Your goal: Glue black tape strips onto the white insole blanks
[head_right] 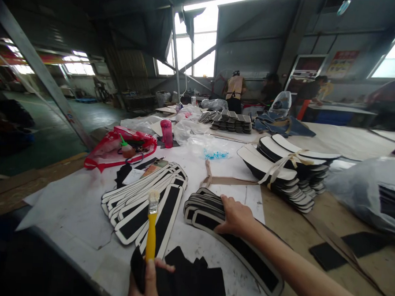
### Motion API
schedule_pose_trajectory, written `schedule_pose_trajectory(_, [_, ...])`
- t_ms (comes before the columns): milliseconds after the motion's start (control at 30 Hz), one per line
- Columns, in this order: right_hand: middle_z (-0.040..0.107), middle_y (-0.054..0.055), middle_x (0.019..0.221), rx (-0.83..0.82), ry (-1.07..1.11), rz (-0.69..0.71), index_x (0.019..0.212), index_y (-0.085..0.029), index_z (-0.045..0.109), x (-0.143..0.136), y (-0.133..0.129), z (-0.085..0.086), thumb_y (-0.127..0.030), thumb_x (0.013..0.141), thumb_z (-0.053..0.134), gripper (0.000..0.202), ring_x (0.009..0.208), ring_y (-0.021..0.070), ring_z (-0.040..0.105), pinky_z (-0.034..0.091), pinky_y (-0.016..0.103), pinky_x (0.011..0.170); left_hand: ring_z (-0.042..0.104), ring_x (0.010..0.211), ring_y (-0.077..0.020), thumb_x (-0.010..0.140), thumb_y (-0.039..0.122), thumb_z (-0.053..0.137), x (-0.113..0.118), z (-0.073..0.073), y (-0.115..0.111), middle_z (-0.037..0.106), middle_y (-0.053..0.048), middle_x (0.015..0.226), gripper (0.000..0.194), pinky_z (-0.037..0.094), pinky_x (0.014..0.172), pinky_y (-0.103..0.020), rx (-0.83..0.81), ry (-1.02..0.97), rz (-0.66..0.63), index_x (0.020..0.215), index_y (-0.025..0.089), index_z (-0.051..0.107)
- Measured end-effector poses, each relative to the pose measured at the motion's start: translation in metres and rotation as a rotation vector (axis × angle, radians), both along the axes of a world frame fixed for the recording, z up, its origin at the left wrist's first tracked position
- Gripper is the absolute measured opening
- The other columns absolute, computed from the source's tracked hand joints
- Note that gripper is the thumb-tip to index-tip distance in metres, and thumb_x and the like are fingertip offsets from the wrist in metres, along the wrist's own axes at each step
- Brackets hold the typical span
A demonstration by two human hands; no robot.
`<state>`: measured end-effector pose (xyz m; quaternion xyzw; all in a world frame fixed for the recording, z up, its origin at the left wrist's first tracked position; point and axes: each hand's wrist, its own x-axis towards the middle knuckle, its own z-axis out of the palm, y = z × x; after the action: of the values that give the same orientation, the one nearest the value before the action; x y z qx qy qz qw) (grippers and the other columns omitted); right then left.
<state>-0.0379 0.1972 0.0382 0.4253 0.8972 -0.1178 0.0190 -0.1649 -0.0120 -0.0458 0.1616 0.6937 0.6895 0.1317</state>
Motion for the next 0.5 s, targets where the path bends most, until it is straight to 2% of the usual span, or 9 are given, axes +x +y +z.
schedule_pose_trajectory(133, [0.062,0.011,0.108,0.020,-0.006,0.085,0.123,-0.019,0.045,0.000,-0.001,0.006,-0.047,0.060,0.066,0.072,0.095,0.0312,0.059,0.042,0.037,0.075,0.064,0.078,-0.0216,0.087,0.048,0.042,-0.008,-0.010,-0.002,0.065,-0.003,0.069,0.031,0.043,0.080,-0.032,0.024,0.053,0.003,0.075,0.022,0.054])
schedule_pose_trajectory(300, [0.063,0.010,0.104,0.006,-0.029,0.301,0.114,-0.021,0.050,-0.014,-0.007,0.016,-0.040,0.059,0.068,0.061,0.092,0.0300,0.060,0.041,0.035,0.074,0.060,0.091,-0.0251,0.084,0.053,0.044,-0.039,-0.005,0.006,0.067,-0.006,0.079,0.036,0.040,0.089,-0.037,0.004,0.151,0.074,0.078,0.021,0.059])
schedule_pose_trajectory(433, [0.063,0.009,0.098,0.036,-0.047,0.513,0.106,-0.021,0.053,-0.047,-0.006,0.028,-0.037,0.058,0.070,0.054,0.086,0.0283,0.061,0.042,0.034,0.071,0.061,0.091,-0.0265,0.080,0.059,0.045,-0.066,0.000,0.009,0.068,-0.009,0.082,0.043,0.043,0.088,-0.039,-0.022,0.161,0.059,0.077,0.019,0.060])
schedule_pose_trajectory(500, [0.063,0.008,0.097,0.055,-0.045,0.667,0.104,-0.021,0.052,-0.074,-0.002,0.033,-0.039,0.057,0.071,0.054,0.085,0.0273,0.061,0.042,0.033,0.070,0.063,0.085,-0.0268,0.077,0.061,0.048,-0.074,-0.001,0.009,0.068,-0.011,0.080,0.046,0.047,0.081,-0.038,-0.020,0.168,0.124,0.076,0.017,0.061])
